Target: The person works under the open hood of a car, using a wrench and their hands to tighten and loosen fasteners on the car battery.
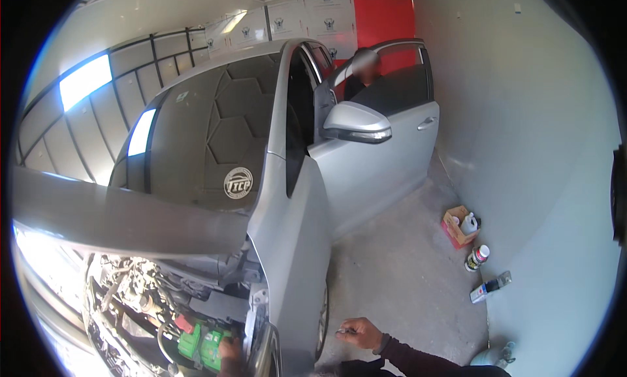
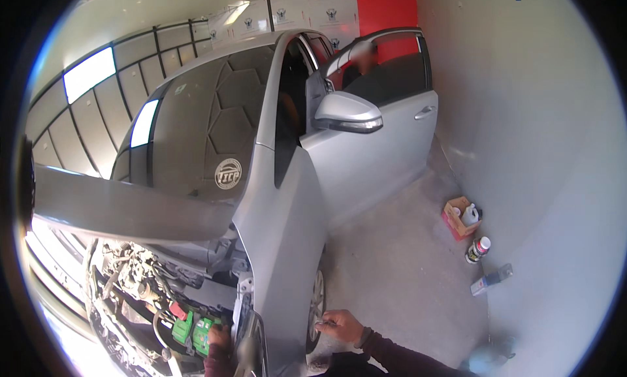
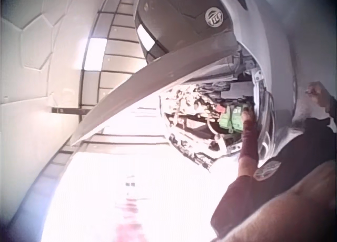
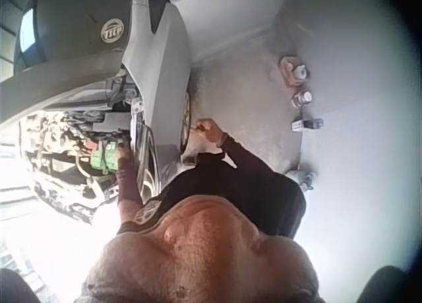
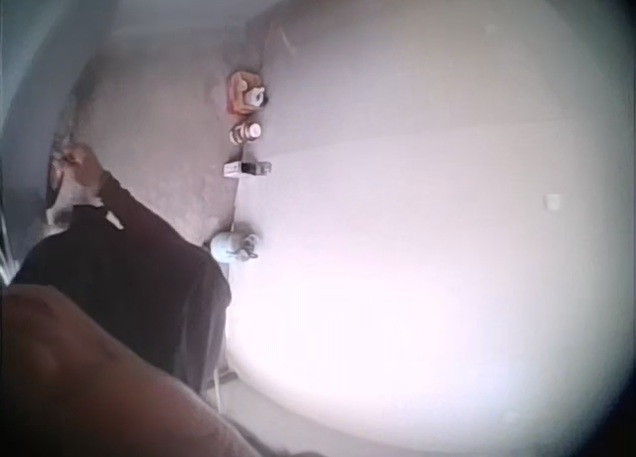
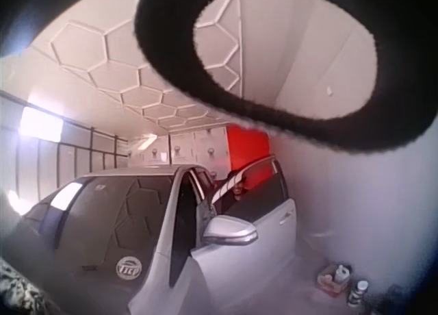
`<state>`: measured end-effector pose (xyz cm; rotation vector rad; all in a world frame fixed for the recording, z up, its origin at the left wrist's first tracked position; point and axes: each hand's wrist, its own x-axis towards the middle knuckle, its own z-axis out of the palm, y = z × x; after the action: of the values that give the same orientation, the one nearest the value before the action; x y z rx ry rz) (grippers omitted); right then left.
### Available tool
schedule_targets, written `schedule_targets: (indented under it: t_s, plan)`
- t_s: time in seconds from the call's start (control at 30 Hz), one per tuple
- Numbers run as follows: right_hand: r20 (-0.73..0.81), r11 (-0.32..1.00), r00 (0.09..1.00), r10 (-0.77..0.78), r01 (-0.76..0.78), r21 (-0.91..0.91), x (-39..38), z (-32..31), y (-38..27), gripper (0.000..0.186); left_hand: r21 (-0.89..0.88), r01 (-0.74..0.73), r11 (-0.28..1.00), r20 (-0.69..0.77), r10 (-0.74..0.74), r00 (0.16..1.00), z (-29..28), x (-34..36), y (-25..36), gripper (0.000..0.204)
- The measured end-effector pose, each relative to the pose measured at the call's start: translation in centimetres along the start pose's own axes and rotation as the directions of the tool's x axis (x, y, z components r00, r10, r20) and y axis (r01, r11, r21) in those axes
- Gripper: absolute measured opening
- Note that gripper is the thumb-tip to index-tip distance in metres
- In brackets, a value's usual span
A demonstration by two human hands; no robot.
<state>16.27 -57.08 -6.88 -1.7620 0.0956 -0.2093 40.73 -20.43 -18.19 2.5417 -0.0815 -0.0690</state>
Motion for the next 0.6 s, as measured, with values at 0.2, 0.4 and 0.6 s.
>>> schedule_targets:
  t_s: [0.2,0.4,0.6]
  plan:
    - [0.098,0.972,0.986,0.133,-0.11,-0.208,-7.6,2.4,1.9,0.027,-0.013,-0.02,1.0,-0.053,0.019,0.998,1.3,1.1,-3.4,0.031]
    - [0.45,0.817,0.717,0.532,-0.296,-0.495,-15.5,3.8,2.9,0.04,-0.053,0.006,0.999,-0.06,-0.009,0.998,-0.3,0.2,-0.5,0.033]
    - [0.269,0.571,0.596,0.756,-0.401,-0.716,-27.6,0.5,11.3,0.056,-0.037,-0.014,0.999,-0.096,0.01,0.995,-0.9,-0.2,0.1,0.034]
